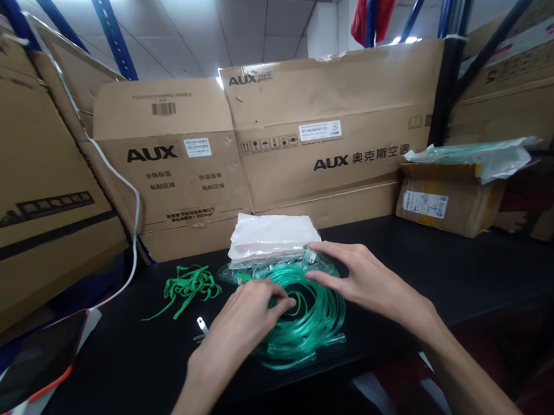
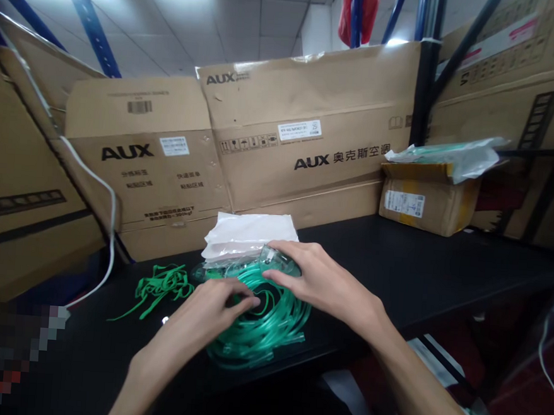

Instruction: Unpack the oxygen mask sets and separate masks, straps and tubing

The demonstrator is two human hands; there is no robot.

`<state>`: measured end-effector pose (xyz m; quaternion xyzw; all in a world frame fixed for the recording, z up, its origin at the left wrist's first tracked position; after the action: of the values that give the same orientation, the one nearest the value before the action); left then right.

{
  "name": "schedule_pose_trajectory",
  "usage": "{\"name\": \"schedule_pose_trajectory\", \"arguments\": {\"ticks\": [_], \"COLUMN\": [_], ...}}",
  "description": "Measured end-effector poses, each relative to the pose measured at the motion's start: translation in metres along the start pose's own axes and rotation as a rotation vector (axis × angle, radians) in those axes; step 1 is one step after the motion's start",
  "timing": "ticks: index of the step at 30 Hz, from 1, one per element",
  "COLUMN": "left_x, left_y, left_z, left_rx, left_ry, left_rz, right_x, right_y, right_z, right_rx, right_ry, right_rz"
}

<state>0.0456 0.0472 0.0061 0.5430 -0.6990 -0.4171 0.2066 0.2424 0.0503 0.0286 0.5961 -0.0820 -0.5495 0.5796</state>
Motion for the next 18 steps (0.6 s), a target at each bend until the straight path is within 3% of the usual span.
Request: {"name": "schedule_pose_trajectory", "arguments": {"ticks": [5, 11, 18], "left_x": [-0.016, -0.009, 0.001], "left_y": [-0.024, -0.006, 0.009], "left_z": [0.0, 0.0, 0.007], "left_rx": [-0.007, 0.075, 0.873], "left_ry": [0.011, -0.02, -0.003], "left_rz": [0.026, -0.008, 0.07], "right_x": [-0.001, -0.004, -0.012], "right_y": [-0.003, -0.01, -0.02], "right_z": [0.002, 0.001, 0.008], "right_rx": [-0.024, -0.155, -0.854], "right_ry": [0.0, -0.067, -0.191], "right_rz": [0.029, 0.022, 0.133]}}
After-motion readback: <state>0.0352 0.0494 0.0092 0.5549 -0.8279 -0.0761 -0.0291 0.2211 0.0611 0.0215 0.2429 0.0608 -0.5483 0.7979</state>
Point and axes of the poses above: each hand's wrist, its own x-axis away from the middle knuckle, its own y-axis out of the back of the hand, z = x × y, the point moved 5 cm from there along -x, towards the middle knuckle, and after that the axes turned 14 degrees about x, right-handed, at the moved point
